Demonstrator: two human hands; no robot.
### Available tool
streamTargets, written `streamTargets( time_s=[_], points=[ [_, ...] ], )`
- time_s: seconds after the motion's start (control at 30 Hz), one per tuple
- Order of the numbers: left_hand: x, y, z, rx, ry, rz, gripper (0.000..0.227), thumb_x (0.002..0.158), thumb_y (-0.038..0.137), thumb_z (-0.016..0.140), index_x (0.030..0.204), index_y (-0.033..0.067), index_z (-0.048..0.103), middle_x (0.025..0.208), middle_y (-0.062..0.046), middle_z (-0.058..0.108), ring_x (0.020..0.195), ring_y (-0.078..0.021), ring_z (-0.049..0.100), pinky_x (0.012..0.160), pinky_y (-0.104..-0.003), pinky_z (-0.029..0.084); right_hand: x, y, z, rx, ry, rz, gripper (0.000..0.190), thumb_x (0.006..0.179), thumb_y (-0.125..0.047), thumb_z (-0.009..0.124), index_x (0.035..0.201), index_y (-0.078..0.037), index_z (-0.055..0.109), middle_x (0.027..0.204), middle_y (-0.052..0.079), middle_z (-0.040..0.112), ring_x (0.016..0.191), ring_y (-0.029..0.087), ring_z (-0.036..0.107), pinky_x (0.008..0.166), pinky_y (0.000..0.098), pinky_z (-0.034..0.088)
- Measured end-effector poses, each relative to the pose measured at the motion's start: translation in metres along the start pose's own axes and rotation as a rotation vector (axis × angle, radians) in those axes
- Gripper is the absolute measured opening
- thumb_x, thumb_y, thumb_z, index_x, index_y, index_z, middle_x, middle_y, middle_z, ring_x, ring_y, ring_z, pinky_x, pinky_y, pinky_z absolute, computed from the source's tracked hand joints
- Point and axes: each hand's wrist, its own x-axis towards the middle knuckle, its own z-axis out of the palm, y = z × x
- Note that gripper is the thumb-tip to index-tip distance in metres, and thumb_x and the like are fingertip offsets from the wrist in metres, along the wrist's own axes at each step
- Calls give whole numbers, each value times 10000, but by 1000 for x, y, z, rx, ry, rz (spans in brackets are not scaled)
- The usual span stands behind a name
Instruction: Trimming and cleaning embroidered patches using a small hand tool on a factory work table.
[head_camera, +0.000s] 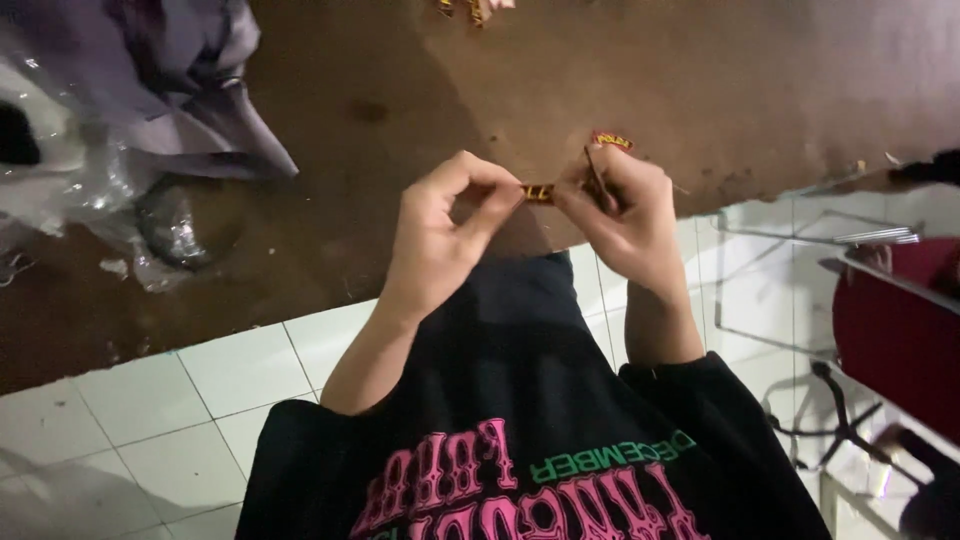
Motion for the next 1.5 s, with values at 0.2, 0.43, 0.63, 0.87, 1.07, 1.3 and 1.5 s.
streamTargets(
  time_s=[0.2,0.43,0.63,0.87,1.07,1.3,1.5],
  points=[
    [3,3,-10,260,111,-24,92,1026,78,655,969,54,723,900,-37,725,809,-134,684,769,-243,525,12,71,-67,-317,255,60,290,1049,53,591,833,-82,454,812,-4,434,773,115,366,696,293,314],
    [1,-9,-21,211,129,-106,140,1051,129,606,968,59,695,809,-40,662,733,-106,626,641,-224,497,-8,335,-104,-688,159,383,337,1010,-167,633,766,-74,420,702,99,525,662,226,427,597,433,340],
    [4,-12,-27,206,148,-130,206,1060,187,565,935,64,675,854,-38,701,678,-96,592,604,-210,486,-4,351,-81,-964,85,605,410,1022,-500,687,915,-109,629,968,141,660,924,402,629,766,540,502],
    [6,-29,-37,215,128,-110,195,1056,174,567,948,61,683,896,-46,688,803,-134,636,746,-257,495,117,324,8,-782,45,476,276,972,-356,687,997,-87,634,1032,127,706,896,390,673,711,516,503],
    [5,-48,-46,230,100,-153,175,1044,177,580,969,66,692,913,-51,702,816,-153,654,726,-256,507,206,362,99,-738,-29,389,332,941,-427,647,978,-102,592,982,158,718,895,440,679,716,571,512],
    [9,-58,-58,237,108,-190,189,1046,195,570,980,76,702,931,-37,713,832,-141,648,718,-254,489,231,332,137,-728,-46,605,395,941,-351,687,1169,-67,533,1013,163,753,913,383,736,737,525,587],
    [16,-60,-53,222,106,-170,181,1048,178,573,963,70,689,921,-34,703,831,-139,637,712,-248,488,224,323,118,-518,14,647,356,863,-406,660,1034,-94,671,1028,138,759,935,380,697,770,494,543]
  ],
)
